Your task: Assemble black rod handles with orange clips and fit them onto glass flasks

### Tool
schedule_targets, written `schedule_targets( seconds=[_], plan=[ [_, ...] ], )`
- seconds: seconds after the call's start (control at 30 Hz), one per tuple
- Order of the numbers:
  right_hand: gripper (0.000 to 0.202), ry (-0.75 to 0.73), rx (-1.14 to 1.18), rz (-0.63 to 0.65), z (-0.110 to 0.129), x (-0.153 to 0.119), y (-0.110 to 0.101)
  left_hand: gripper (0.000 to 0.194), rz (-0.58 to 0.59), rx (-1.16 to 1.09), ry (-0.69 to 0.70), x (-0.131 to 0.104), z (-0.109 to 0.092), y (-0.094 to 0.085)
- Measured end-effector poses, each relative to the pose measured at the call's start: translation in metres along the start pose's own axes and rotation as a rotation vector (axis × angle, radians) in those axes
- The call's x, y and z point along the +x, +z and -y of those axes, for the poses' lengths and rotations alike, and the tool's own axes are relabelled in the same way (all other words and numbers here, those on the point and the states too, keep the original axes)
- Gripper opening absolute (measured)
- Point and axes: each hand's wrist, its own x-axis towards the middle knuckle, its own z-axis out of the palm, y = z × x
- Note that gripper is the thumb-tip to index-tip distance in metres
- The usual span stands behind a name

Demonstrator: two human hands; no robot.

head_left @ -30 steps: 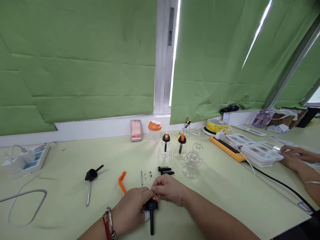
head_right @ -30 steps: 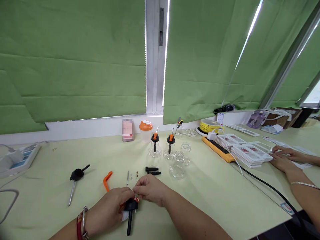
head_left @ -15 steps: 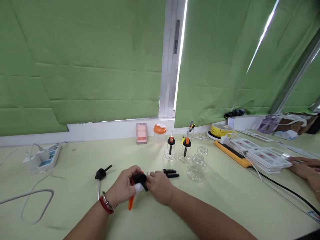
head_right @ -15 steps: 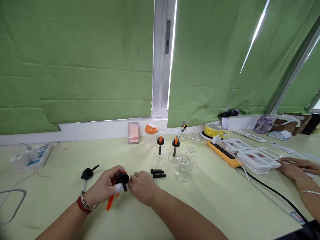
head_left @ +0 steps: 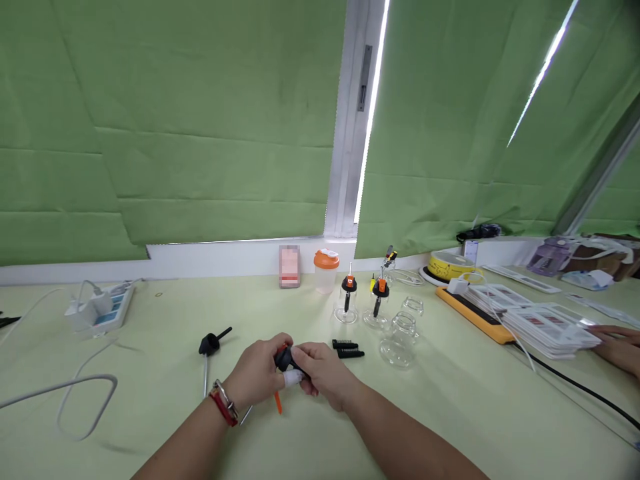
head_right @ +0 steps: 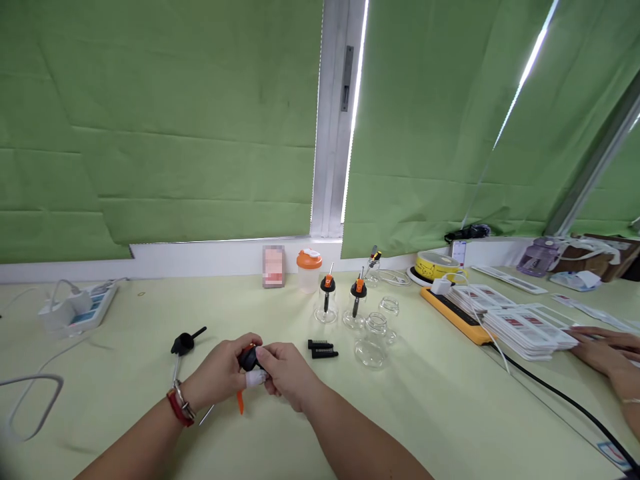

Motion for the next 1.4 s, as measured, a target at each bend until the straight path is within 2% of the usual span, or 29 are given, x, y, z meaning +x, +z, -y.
schedule_targets(
  seconds=[0.1,0.2,0.3,0.37,0.43,0.57,0.7,0.93,1.0,1.1,1.17,1.27,1.33,1.4],
  plan=[
    [0.040,-0.010,0.168,-0.031,0.002,-0.001,0.000,0.029,0.038,-0.085,0.005,0.000,-0.002,-0.002],
    [0.044,-0.071,0.289,-0.214,0.005,0.001,-0.010,0.035,0.042,-0.113,-0.016,0.003,0.004,-0.012],
    [0.043,-0.166,0.386,-0.410,0.008,0.003,-0.027,0.038,-0.058,0.061,-0.176,0.006,0.018,-0.022],
    [0.042,-0.178,0.408,-0.449,0.009,0.003,-0.037,0.039,-0.094,0.211,-0.288,0.009,0.029,-0.026],
    [0.042,-0.167,0.402,-0.447,0.010,0.001,-0.042,0.038,-0.078,0.280,-0.338,0.010,0.038,-0.026],
    [0.047,-0.139,0.350,-0.420,0.010,-0.003,-0.040,0.034,0.012,0.345,-0.330,0.010,0.045,-0.017],
    [0.051,-0.101,0.301,-0.398,0.011,-0.005,-0.034,0.035,0.031,0.402,-0.306,0.010,0.040,-0.011],
    [0.053,-0.092,0.260,-0.395,0.007,-0.004,-0.032,0.045,-0.004,0.494,-0.257,0.008,0.023,-0.013],
    [0.053,-0.086,0.263,-0.380,0.006,-0.004,-0.029,0.046,-0.036,0.494,-0.196,0.005,0.016,-0.011],
    [0.054,-0.091,0.271,-0.292,0.003,-0.006,-0.023,0.050,-0.077,0.401,-0.001,-0.001,0.006,-0.001],
    [0.053,-0.118,0.266,-0.192,0.000,-0.006,-0.019,0.058,-0.041,0.322,0.105,-0.004,0.002,0.008],
    [0.053,-0.190,0.185,-0.101,-0.005,-0.007,-0.017,0.059,-0.011,0.244,0.162,-0.003,-0.002,0.013],
    [0.054,-0.240,0.094,-0.117,-0.008,-0.007,-0.020,0.054,-0.084,0.219,0.101,-0.001,0.000,0.003],
    [0.054,-0.268,0.017,-0.164,-0.011,-0.005,-0.025,0.048,-0.269,0.254,-0.149,0.002,0.006,-0.019]
  ],
)
